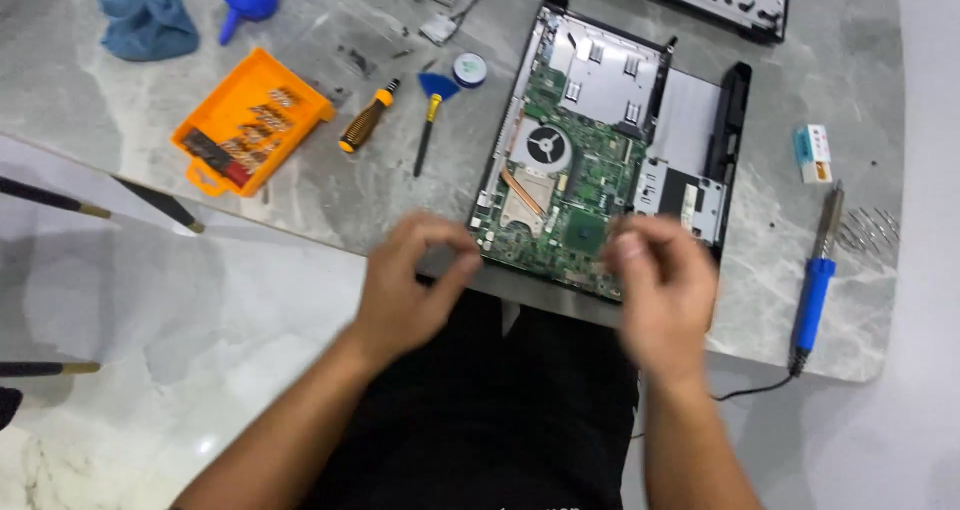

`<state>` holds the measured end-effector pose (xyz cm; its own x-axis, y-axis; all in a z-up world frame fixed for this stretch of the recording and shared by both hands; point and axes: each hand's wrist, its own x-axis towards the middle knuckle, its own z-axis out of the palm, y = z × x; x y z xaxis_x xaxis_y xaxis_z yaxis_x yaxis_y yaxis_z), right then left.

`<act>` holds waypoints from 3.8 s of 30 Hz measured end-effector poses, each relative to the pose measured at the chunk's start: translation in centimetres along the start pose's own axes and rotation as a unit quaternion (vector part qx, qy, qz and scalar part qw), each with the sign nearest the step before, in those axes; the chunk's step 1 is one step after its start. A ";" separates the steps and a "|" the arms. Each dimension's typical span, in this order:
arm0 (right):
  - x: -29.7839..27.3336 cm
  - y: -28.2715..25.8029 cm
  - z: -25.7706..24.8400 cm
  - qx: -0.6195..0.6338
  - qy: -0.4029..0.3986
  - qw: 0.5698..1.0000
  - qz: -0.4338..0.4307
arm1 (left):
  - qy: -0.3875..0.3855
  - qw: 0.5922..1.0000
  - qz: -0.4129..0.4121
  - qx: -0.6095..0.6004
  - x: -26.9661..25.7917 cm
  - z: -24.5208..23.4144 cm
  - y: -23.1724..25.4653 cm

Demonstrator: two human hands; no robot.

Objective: The person works on a disassembled laptop motherboard, using a small brush to clean components and a screwdriver to tighten screws. They also use a soldering iron on the board.

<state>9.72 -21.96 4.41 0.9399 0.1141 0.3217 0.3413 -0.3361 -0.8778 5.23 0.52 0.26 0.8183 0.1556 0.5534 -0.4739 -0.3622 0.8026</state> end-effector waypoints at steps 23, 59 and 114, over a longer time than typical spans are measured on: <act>3.1 0.5 -1.3 -0.305 -0.196 0.926 -0.105 | -0.025 1.000 -0.004 0.012 3.4 0.1 -2.5; 8.6 -0.8 -0.5 -0.222 -0.132 0.946 -0.194 | -0.002 1.000 -0.010 0.030 2.9 0.4 -3.1; 18.8 -1.3 7.2 -0.169 -0.214 0.921 -0.279 | -0.083 0.995 -0.063 -0.008 3.2 -1.0 -2.4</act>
<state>26.99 -12.65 9.08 0.5617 0.6902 0.4562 0.8175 -0.3781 -0.4345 8.72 2.80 0.31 0.9131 0.0442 0.4054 -0.3687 -0.3350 0.8671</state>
